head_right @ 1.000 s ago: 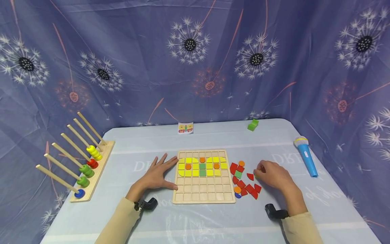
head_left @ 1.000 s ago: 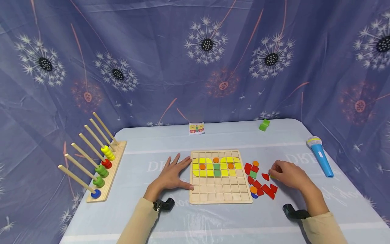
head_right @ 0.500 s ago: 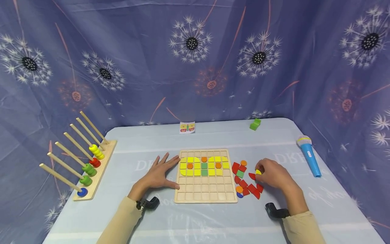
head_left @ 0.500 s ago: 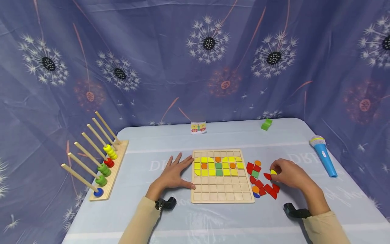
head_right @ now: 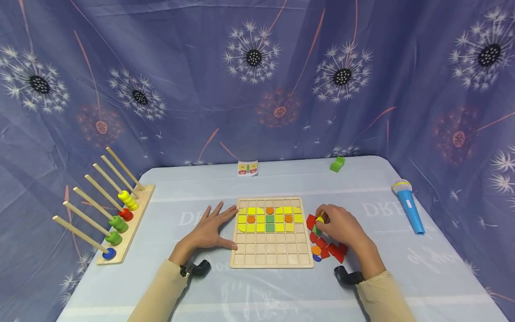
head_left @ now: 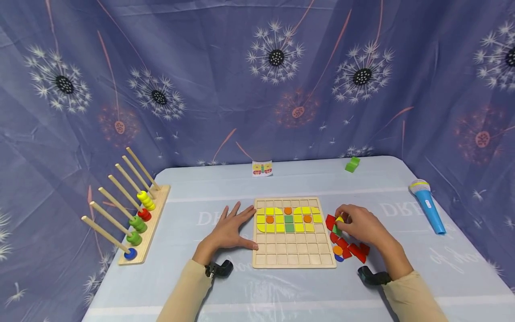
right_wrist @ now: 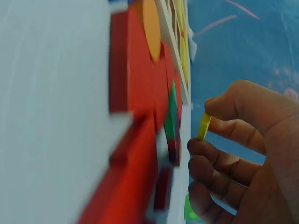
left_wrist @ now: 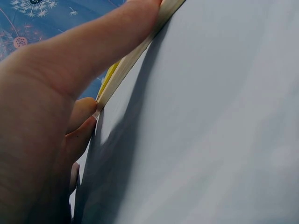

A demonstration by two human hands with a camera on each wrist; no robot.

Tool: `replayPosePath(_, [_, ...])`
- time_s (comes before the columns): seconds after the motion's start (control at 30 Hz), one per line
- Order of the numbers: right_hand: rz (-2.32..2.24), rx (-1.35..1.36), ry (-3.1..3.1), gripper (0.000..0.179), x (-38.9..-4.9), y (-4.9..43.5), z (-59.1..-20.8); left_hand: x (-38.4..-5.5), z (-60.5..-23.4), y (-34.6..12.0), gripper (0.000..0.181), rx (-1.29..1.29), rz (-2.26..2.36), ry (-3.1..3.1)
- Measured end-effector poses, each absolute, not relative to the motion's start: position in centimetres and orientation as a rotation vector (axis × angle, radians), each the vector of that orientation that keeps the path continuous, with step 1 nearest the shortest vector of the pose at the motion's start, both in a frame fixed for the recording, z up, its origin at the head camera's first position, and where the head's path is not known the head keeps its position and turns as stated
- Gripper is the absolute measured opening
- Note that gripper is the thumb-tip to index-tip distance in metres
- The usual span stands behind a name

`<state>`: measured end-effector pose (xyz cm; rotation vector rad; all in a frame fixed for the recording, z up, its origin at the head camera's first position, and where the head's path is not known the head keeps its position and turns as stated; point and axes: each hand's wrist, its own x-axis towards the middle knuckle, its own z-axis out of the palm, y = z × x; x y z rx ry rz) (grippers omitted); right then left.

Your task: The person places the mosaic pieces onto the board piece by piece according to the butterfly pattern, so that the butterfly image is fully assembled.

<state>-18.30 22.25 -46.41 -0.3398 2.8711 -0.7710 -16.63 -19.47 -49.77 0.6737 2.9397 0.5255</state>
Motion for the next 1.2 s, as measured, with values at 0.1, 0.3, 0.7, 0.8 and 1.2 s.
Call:
replayPosePath(0.1, [-0.760,-0.388,2.872,0.027,-18.4,21.2,-46.6,-16.6,-49.8,-19.5,0.118,0.668,0.515,2.945])
replayPosePath(0.3, [-0.772,-0.402,2.857,0.025,-18.4,19.5,-47.1,-16.6,-49.9,-19.3,0.118,0.667,0.510,2.946])
replayPosePath(0.7, [-0.881,-0.637,2.727,0.025,-18.2,19.0,-46.9,-16.8,-50.0,-19.5,0.119,0.683,0.511,2.948])
replayPosePath(0.8, [-0.867,-0.660,2.723,0.026,-18.2,18.9,-46.9,-16.7,-50.0,-19.6,0.119,0.695,0.523,2.947])
replayPosePath(1.2, [-0.790,-0.587,2.821,0.025,-18.3,18.0,-47.0,-16.7,-49.8,-19.5,0.118,0.683,0.505,2.951])
